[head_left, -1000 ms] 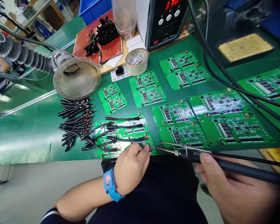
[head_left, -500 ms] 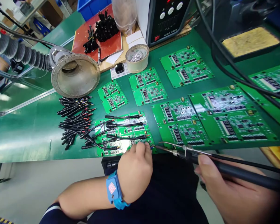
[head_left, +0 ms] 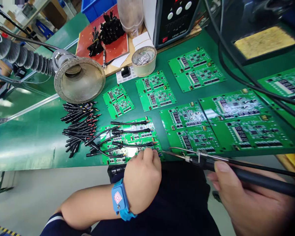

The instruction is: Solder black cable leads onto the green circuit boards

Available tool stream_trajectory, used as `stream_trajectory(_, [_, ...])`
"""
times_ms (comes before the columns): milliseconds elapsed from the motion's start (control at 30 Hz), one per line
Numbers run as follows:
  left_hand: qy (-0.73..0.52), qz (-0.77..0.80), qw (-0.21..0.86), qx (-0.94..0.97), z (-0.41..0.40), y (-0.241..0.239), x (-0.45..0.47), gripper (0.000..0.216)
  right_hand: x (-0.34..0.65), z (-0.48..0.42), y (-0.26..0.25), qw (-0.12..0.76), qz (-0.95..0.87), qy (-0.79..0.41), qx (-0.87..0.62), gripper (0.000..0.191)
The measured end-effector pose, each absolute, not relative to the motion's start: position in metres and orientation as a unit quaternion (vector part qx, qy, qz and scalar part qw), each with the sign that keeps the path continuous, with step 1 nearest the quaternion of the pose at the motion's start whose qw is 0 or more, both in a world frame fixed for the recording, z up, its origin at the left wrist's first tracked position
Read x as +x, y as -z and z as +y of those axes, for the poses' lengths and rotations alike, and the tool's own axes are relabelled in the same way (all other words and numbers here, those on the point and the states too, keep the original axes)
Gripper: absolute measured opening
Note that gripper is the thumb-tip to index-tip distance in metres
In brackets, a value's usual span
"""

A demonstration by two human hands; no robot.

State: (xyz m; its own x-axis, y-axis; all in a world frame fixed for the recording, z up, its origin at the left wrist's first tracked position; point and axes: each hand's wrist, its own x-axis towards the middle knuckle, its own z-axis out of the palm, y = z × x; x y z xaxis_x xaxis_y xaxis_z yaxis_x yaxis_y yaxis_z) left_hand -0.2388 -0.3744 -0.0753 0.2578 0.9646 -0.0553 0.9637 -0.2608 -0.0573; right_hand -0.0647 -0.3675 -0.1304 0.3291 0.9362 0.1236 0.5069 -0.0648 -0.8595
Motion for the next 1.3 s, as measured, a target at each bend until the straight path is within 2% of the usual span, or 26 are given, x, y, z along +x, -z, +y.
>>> stream_trajectory(300, [-0.003,-0.598,-0.027,-0.801,-0.375,0.079,-0.250,0.014,-0.076,-0.356,0.111,0.439,-0.612,-0.206,-0.625,0.014])
stream_trajectory(833, [0.028,-0.564,0.053,-0.824,-0.375,0.085,-0.251,0.019,-0.071,-0.359,0.123,0.441,-0.584,-0.221,-0.644,0.010])
stream_trajectory(1300, [0.039,-0.539,0.067,-0.839,-0.374,0.088,-0.256,0.021,-0.071,-0.360,0.124,0.443,-0.576,-0.227,-0.648,0.013])
